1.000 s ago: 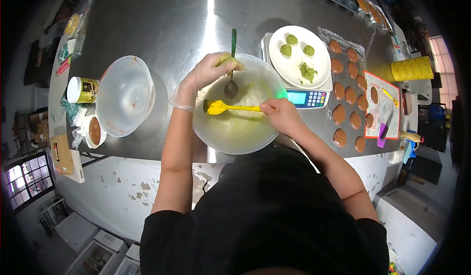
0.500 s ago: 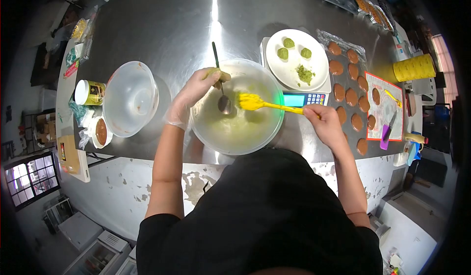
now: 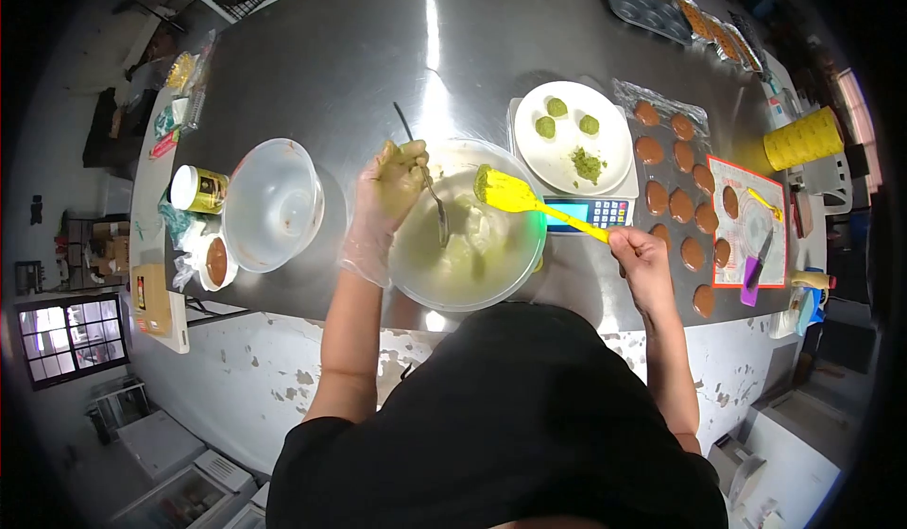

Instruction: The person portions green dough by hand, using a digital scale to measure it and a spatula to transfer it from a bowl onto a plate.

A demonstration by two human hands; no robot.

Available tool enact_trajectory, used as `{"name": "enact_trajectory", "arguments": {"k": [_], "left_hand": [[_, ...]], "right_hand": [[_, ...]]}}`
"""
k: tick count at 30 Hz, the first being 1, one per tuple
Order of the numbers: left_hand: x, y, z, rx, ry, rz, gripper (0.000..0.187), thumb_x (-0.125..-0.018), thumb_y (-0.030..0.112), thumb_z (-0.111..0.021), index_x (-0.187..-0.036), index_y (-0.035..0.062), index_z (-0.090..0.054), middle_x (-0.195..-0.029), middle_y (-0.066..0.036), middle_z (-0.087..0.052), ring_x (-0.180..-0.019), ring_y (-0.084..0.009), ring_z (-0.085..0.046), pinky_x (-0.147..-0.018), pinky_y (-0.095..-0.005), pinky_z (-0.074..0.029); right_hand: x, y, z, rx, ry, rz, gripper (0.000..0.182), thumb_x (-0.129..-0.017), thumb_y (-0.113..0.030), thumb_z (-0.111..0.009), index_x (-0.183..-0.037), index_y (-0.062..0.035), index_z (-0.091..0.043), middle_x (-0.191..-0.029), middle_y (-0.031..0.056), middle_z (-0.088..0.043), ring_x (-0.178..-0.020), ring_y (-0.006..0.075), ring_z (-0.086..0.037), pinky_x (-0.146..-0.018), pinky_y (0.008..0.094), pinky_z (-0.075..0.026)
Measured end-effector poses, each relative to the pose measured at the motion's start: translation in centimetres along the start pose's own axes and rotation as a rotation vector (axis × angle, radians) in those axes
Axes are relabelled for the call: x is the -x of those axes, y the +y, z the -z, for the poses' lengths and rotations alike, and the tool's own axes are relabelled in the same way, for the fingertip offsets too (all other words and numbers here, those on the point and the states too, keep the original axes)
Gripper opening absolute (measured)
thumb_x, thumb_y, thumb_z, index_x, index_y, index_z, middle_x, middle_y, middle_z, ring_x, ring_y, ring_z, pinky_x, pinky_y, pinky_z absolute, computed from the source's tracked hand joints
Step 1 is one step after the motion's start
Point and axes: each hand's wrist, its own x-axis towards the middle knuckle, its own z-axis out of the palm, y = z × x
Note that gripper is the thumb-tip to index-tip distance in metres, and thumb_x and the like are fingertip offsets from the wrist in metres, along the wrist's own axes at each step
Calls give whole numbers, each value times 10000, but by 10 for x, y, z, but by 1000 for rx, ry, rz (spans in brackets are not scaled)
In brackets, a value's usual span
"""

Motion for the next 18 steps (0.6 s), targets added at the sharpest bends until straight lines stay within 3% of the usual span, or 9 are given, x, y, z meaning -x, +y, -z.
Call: {"name": "enact_trajectory", "arguments": {"k": [2,5,6,9,12,15,18], "left_hand": [[-6,-6,4,163,-87,-8,236,-870,308,-539,-851,87,-622,-978,-102,-596,-828,-203,-494,-701,-302,-419],[-9,-9,0,265,-138,63,313,-873,321,-517,-978,32,-574,-922,-110,-541,-828,-207,-475,-708,-310,-390],[-11,-8,-3,312,-154,86,362,-871,337,-513,-1025,13,-557,-906,-116,-529,-822,-206,-479,-718,-318,-389],[-10,-11,-11,175,-48,49,282,-901,292,-473,-946,34,-577,-851,-78,-465,-768,-200,-436,-699,-313,-384],[-9,-15,-3,131,-8,40,305,-913,320,-446,-928,47,-582,-858,-71,-489,-783,-196,-442,-715,-310,-383],[2,-19,-2,-30,-44,47,346,-924,354,-430,-934,49,-593,-843,-50,-515,-795,-175,-446,-735,-302,-383],[18,-25,-3,-585,67,221,404,-929,398,-420,-934,45,-616,-869,-43,-561,-806,-154,-459,-745,-288,-391]], "right_hand": [[1,2,-1,-48,-13,11,206,-876,-166,-592,-929,25,-648,-710,-42,-547,-681,49,-452,-625,204,-378],[2,8,-5,-86,-10,86,215,-893,-206,-565,-898,-7,-644,-587,-85,-420,-479,7,-319,-427,183,-240],[3,8,-5,-107,-14,72,217,-892,-210,-567,-898,-7,-645,-587,-83,-423,-478,8,-320,-426,182,-241],[4,11,-4,-153,-16,56,224,-890,-219,-570,-898,-8,-645,-586,-79,-429,-475,10,-323,-424,182,-244],[3,18,-1,-153,-1,74,228,-890,-225,-571,-895,-9,-644,-586,-77,-433,-472,10,-322,-423,182,-244],[6,21,3,-171,10,55,227,-891,-224,-570,-894,-9,-643,-591,-76,-434,-470,7,-317,-423,181,-242],[7,30,5,-221,20,33,222,-890,-218,-573,-894,-6,-640,-598,-75,-435,-468,5,-311,-418,182,-236]]}}
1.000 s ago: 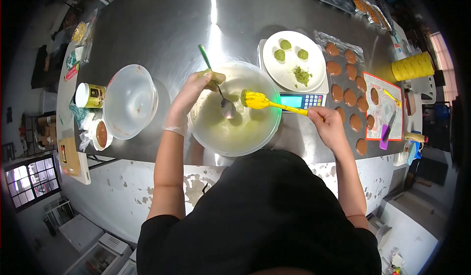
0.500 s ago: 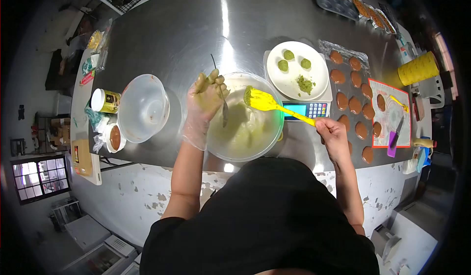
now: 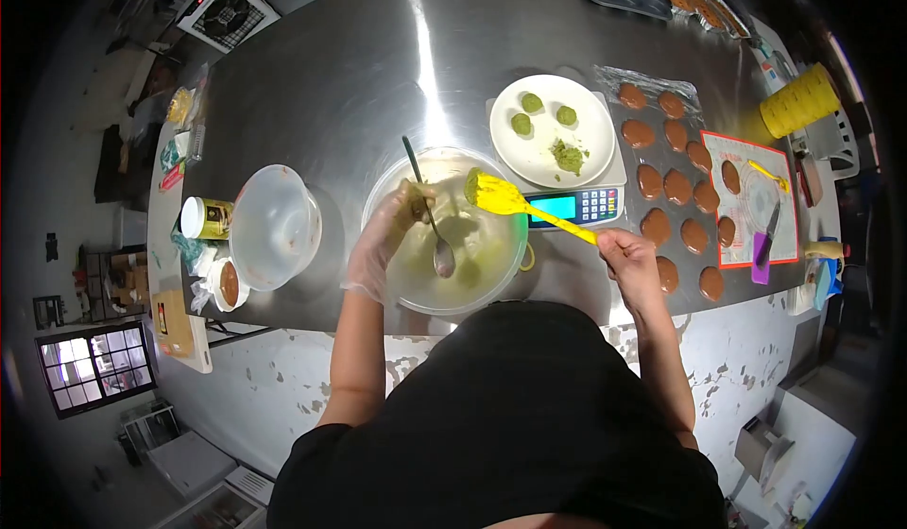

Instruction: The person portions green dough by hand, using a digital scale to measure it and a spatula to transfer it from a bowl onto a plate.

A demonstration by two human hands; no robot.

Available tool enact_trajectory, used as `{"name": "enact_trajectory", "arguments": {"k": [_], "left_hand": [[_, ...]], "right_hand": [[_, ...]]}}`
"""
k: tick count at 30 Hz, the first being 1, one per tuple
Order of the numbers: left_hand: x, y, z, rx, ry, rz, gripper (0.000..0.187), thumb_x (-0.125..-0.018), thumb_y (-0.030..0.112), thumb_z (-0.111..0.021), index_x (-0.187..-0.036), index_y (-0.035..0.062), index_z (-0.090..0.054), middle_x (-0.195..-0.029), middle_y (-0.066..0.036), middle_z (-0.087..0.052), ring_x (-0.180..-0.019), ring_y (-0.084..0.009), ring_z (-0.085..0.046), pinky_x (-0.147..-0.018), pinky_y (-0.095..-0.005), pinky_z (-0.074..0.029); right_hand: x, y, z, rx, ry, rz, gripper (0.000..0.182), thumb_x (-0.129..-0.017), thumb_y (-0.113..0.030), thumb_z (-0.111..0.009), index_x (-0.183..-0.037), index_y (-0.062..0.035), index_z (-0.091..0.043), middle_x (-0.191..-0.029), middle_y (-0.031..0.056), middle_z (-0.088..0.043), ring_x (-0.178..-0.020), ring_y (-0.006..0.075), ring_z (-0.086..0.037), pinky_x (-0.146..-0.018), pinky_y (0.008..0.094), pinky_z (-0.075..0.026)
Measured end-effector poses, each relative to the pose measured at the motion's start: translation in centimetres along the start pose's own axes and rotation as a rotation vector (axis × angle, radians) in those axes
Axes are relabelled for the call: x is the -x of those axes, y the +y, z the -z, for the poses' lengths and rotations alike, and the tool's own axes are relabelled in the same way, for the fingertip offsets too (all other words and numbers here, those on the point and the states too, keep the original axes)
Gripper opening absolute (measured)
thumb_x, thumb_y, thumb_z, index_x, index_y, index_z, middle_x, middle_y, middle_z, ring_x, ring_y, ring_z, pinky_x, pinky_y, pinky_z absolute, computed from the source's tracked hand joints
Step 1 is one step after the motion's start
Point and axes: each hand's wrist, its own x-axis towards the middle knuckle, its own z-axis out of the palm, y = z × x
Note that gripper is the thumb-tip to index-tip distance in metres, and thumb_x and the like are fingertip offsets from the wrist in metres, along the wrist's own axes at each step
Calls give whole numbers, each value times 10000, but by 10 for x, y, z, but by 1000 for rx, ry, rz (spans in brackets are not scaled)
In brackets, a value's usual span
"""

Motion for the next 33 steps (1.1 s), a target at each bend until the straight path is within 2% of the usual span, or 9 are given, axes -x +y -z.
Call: {"name": "enact_trajectory", "arguments": {"k": [4,8,11,14,15,18,20,28,33], "left_hand": [[-7,-16,6,-404,-16,143,512,-920,477,-403,-1031,23,-614,-964,-68,-587,-822,-153,-497,-810,-293,-409],[-3,-14,-2,-379,0,123,554,-925,484,-383,-1104,-4,-574,-1013,-86,-593,-887,-186,-536,-854,-336,-412],[7,-5,-2,-287,8,66,630,-928,510,-325,-1251,-17,-449,-1188,-168,-512,-1027,-249,-528,-906,-359,-412],[19,6,-20,347,-150,-65,768,-891,586,-308,-1353,-26,-277,-1326,-261,-362,-1188,-349,-423,-1008,-435,-331],[22,7,-25,432,-196,-115,863,-857,644,-300,-1388,-24,-172,-1384,-314,-223,-1295,-411,-256,-1061,-494,-228],[26,12,-44,762,-257,-129,873,-854,651,-295,-1389,-28,-173,-1403,-315,-175,-1313,-427,-191,-1065,-521,-190],[23,12,-50,849,-272,-128,976,-783,708,-378,-1398,-14,-148,-1421,-307,-117,-1323,-427,-156,-1066,-533,-170],[13,7,-77,871,-339,-128,1242,-535,749,-637,-1413,40,-118,-1430,-284,-102,-1325,-419,-152,-1064,-551,-161],[8,5,-85,837,-336,-154,1287,-487,706,-705,-1399,9,-123,-1427,-296,-83,-1321,-440,-141,-1046,-594,-165]], "right_hand": [[1,5,3,6,7,-7,209,-887,-205,-579,-896,-5,-641,-606,-72,-439,-468,6,-312,-412,184,-235],[3,7,6,39,24,16,197,-883,-200,-586,-901,-14,-647,-617,-69,-450,-466,5,-314,-405,183,-236],[7,2,9,95,4,-5,212,-878,-206,-595,-906,-4,-653,-648,-53,-498,-521,23,-390,-460,186,-311],[8,5,9,142,-51,72,179,-878,-137,-583,-914,26,-648,-753,-15,-596,-704,58,-493,-647,218,-417],[7,3,8,153,-61,84,177,-878,-136,-582,-914,25,-647,-747,-9,-596,-702,61,-495,-644,219,-419],[4,-6,10,189,-78,161,177,-878,-135,-582,-916,25,-644,-731,9,-597,-692,68,-499,-633,223,-422],[-3,-10,16,215,-74,264,182,-877,-141,-583,-917,27,-642,-722,21,-597,-682,73,-498,-624,226,-421],[-16,-46,25,367,-97,274,169,-866,-145,-594,-916,10,-641,-661,38,-568,-644,88,-481,-594,247,-409],[-15,-50,21,401,-99,280,145,-853,-131,-602,-903,-1,-643,-658,71,-572,-626,112,-495,-589,264,-412]]}}
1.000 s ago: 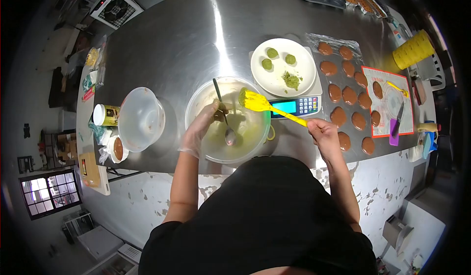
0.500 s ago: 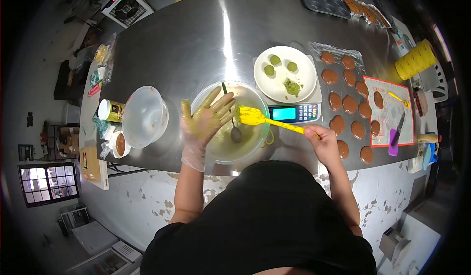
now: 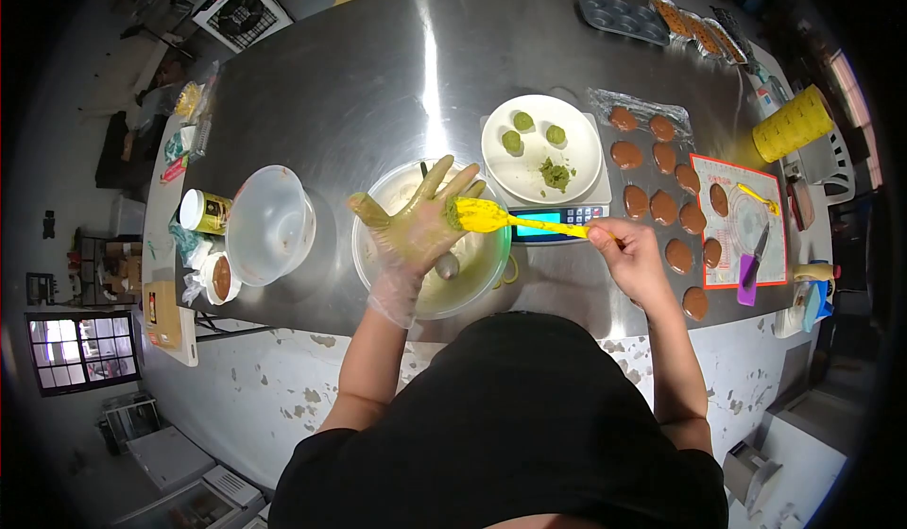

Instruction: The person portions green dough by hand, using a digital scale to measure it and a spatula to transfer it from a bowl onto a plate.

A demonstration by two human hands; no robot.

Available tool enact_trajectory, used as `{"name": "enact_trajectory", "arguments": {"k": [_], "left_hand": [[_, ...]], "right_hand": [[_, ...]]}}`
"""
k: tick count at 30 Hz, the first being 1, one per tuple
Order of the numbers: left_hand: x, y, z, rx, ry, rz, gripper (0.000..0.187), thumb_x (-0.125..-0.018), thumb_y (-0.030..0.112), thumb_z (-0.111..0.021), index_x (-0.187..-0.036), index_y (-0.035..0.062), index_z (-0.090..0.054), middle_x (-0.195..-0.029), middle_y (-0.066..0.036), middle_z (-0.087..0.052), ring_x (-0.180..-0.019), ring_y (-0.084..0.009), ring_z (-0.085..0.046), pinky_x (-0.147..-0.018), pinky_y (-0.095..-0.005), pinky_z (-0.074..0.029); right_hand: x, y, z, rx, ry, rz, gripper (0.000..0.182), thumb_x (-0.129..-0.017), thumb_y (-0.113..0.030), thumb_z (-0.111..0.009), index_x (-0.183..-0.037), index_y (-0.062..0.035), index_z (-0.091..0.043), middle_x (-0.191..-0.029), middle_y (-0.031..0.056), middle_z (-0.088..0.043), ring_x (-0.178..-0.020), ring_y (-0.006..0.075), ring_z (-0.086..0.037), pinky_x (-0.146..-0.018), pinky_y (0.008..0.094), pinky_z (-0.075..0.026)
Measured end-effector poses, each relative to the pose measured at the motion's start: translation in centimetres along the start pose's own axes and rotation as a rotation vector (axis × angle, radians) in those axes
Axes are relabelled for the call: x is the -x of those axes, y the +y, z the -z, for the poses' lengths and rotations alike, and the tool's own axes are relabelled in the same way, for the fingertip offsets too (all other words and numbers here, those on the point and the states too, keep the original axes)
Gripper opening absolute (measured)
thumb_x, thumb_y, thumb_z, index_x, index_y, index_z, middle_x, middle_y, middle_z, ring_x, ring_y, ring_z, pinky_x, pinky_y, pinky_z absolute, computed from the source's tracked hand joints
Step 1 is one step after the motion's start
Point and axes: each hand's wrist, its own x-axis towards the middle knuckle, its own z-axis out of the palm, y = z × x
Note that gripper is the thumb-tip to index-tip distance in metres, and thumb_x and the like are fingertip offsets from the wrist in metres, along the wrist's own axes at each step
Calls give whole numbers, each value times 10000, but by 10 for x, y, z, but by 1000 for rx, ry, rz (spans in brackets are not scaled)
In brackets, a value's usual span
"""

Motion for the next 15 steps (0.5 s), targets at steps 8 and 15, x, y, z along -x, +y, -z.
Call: {"name": "enact_trajectory", "arguments": {"k": [8,15], "left_hand": [[-5,0,5,-69,24,78,1362,-464,758,-670,-1393,-34,-68,-1427,-278,-104,-1337,-398,-128,-1091,-494,-137],[-10,-1,9,46,-6,29,1277,-544,788,-583,-1397,-20,-83,-1432,-250,-141,-1337,-383,-147,-1073,-546,-140]], "right_hand": [[3,-5,-3,35,36,106,146,-841,-126,-611,-886,10,-640,-687,109,-601,-620,139,-521,-596,273,-425],[8,2,-12,-214,102,-35,189,-872,-181,-601,-913,-5,-655,-650,-28,-545,-578,70,-457,-531,227,-385]]}}
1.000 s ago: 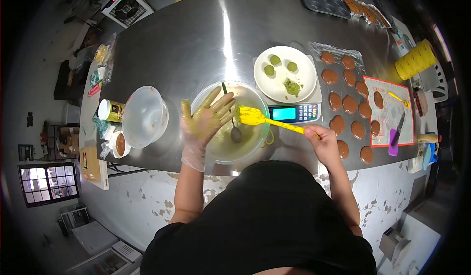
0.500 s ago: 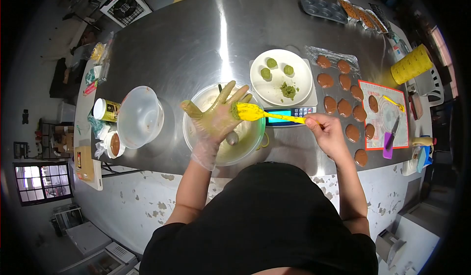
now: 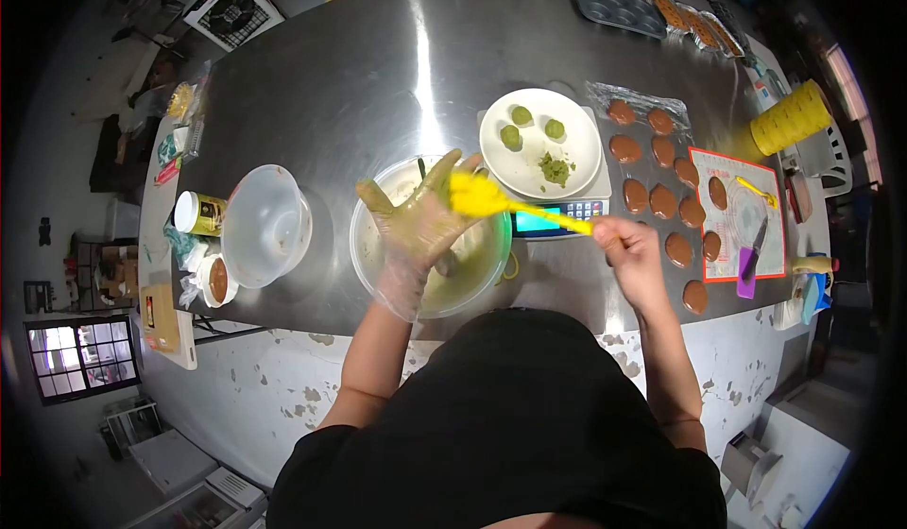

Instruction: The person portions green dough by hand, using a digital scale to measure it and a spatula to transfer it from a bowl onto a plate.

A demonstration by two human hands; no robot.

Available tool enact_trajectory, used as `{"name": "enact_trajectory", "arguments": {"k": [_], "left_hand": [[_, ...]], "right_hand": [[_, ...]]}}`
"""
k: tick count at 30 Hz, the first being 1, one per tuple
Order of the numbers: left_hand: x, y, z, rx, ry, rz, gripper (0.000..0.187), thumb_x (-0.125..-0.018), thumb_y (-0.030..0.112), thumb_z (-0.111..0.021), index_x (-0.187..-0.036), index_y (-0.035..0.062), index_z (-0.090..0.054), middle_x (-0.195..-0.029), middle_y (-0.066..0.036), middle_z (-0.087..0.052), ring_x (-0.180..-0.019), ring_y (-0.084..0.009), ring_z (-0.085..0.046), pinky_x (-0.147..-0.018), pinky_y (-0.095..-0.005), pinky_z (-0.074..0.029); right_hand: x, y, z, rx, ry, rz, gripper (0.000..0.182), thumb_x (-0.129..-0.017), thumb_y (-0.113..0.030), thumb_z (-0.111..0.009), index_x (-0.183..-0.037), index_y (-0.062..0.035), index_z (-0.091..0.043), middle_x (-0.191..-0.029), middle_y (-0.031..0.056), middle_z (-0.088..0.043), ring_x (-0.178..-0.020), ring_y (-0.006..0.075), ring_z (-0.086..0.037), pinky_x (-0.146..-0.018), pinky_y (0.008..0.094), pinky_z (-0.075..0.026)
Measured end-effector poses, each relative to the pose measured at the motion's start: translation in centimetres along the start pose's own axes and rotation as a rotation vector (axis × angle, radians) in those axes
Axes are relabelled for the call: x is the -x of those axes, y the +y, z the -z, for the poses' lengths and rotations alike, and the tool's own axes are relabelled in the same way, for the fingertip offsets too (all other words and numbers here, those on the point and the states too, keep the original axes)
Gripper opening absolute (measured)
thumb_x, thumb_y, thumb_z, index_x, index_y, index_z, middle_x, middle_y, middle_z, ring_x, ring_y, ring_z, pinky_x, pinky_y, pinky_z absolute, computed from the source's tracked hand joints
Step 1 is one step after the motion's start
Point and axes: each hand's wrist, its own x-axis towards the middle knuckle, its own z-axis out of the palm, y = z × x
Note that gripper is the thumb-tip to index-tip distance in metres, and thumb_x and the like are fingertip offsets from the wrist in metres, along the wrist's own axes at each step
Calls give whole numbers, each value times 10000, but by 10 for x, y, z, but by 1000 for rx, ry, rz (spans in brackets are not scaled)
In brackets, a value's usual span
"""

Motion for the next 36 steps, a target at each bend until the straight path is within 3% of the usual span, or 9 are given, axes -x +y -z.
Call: {"name": "enact_trajectory", "arguments": {"k": [2,3,6,10,16,19,24,30,36], "left_hand": [[-1,0,-1,34,11,-38,1258,-549,792,-570,-1398,-9,-100,-1446,-218,-136,-1343,-370,-143,-1060,-568,-162],[-2,-1,-3,40,24,-58,1244,-552,787,-569,-1398,-4,-116,-1453,-199,-139,-1346,-363,-141,-1051,-576,-182],[-5,-4,-4,171,-17,-82,1206,-562,755,-596,-1401,18,-139,-1465,-167,-136,-1350,-352,-135,-1030,-608,-200],[-10,-2,6,306,-169,-68,1208,-548,795,-567,-1408,58,-146,-1464,-174,-96,-1337,-393,-131,-1045,-605,-160],[-12,5,7,148,-225,-27,1239,-518,813,-560,-1410,64,-138,-1467,-166,-97,-1342,-379,-123,-1044,-601,-172],[-12,-5,-11,7,-45,-133,1269,-495,821,-560,-1415,69,-112,-1468,-162,-98,-1352,-356,-103,-1066,-561,-165],[-11,-8,-16,-124,14,-183,1306,-466,840,-547,-1415,66,-91,-1469,-157,-101,-1360,-325,-93,-1087,-509,-161],[-11,-11,-15,-193,50,-176,1328,-448,858,-531,-1415,61,-90,-1465,-162,-115,-1357,-322,-117,-1081,-504,-181],[-16,-20,-12,-269,-5,-131,1361,-396,871,-544,-1429,119,-75,-1473,-146,-97,-1363,-309,-93,-1091,-501,-135]], "right_hand": [[-4,-3,10,-141,41,-141,197,-876,-200,-601,-924,-19,-664,-643,-62,-507,-550,34,-409,-487,197,-339],[-6,-3,9,-183,82,-109,191,-873,-209,-604,-925,-40,-674,-630,-74,-482,-524,2,-344,-449,175,-267],[-3,-2,10,-88,92,-157,201,-873,-196,-604,-931,-13,-665,-644,-64,-495,-554,20,-382,-478,190,-312],[-1,5,10,79,126,11,219,-872,-184,-605,-938,20,-648,-658,-38,-525,-607,48,-428,-539,207,-360],[-3,5,17,172,52,19,216,-874,-175,-597,-934,27,-646,-688,9,-579,-645,64,-472,-586,214,-396],[0,4,8,147,0,33,201,-871,-161,-597,-933,23,-649,-715,36,-613,-661,73,-503,-606,224,-417],[6,4,2,189,-20,1,177,-862,-141,-602,-921,20,-649,-746,72,-633,-668,105,-543,-621,246,-438],[13,1,-6,239,-27,112,162,-852,-128,-604,-922,11,-648,-762,119,-637,-662,157,-580,-618,263,-453],[14,5,-8,89,-101,8,183,-875,-146,-590,-942,15,-646,-767,50,-629,-688,90,-536,-623,236,-436]]}}
